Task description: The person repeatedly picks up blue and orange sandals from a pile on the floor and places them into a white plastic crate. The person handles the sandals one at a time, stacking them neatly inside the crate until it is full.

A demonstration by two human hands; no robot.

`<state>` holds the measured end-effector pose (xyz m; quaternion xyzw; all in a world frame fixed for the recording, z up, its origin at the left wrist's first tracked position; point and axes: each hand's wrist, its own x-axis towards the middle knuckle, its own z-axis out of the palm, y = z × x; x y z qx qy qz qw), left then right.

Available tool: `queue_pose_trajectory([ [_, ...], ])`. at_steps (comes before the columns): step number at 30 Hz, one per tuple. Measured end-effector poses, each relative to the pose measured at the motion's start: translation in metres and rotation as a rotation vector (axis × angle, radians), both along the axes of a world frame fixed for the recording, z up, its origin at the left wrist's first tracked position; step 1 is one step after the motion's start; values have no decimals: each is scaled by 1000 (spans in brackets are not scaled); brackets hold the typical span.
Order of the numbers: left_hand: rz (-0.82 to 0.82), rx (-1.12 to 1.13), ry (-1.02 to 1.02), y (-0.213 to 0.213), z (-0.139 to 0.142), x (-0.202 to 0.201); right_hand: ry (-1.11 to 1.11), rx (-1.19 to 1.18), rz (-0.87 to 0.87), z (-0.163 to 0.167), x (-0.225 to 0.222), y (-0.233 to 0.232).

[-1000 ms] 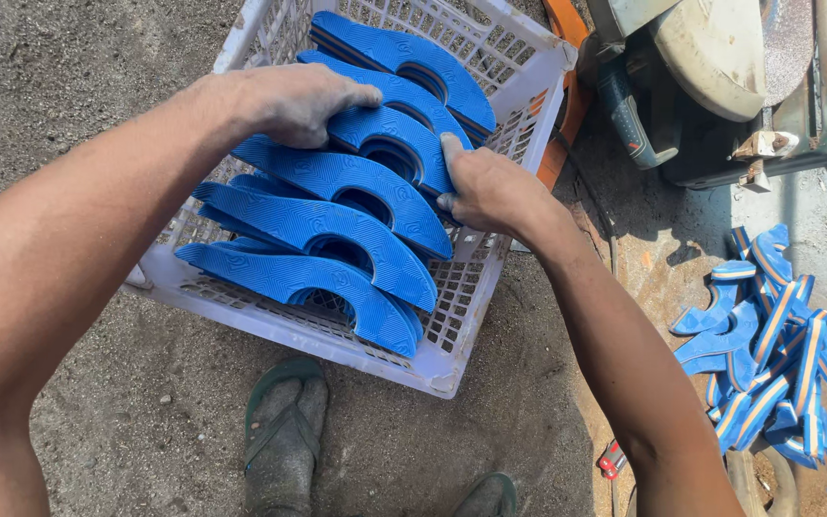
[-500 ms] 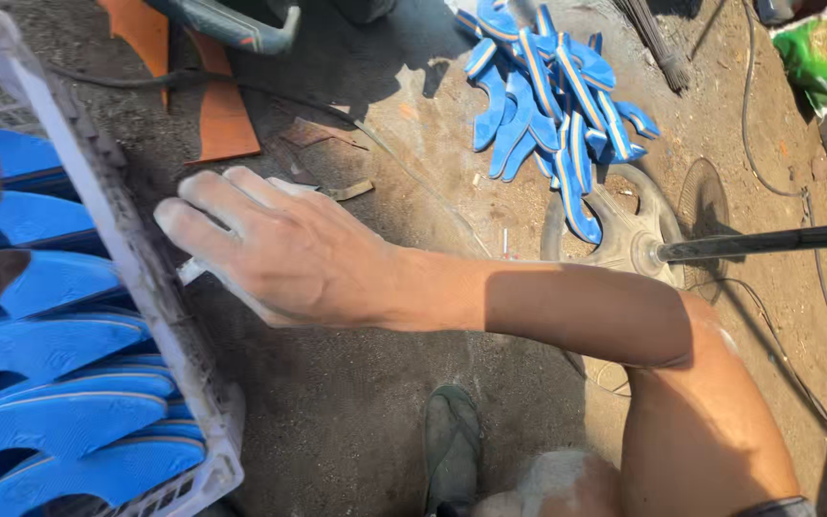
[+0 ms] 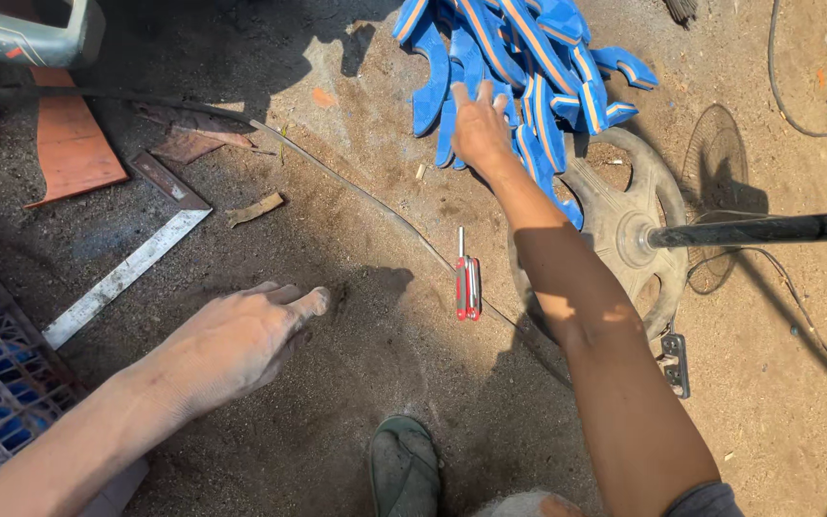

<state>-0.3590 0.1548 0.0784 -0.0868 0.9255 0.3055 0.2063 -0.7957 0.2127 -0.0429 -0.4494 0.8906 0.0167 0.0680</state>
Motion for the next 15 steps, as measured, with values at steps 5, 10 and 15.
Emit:
queue_pose_trajectory([
  [5,179,165,11,-6,-11,-15,243,-26,224,-19,-27,7],
  [10,437,368,218,-7,-38,-37,396,-1,466,-19,-46,3],
  [15,558,467,66,-2,-66,-50,376,38,442,-1,-41,-6],
])
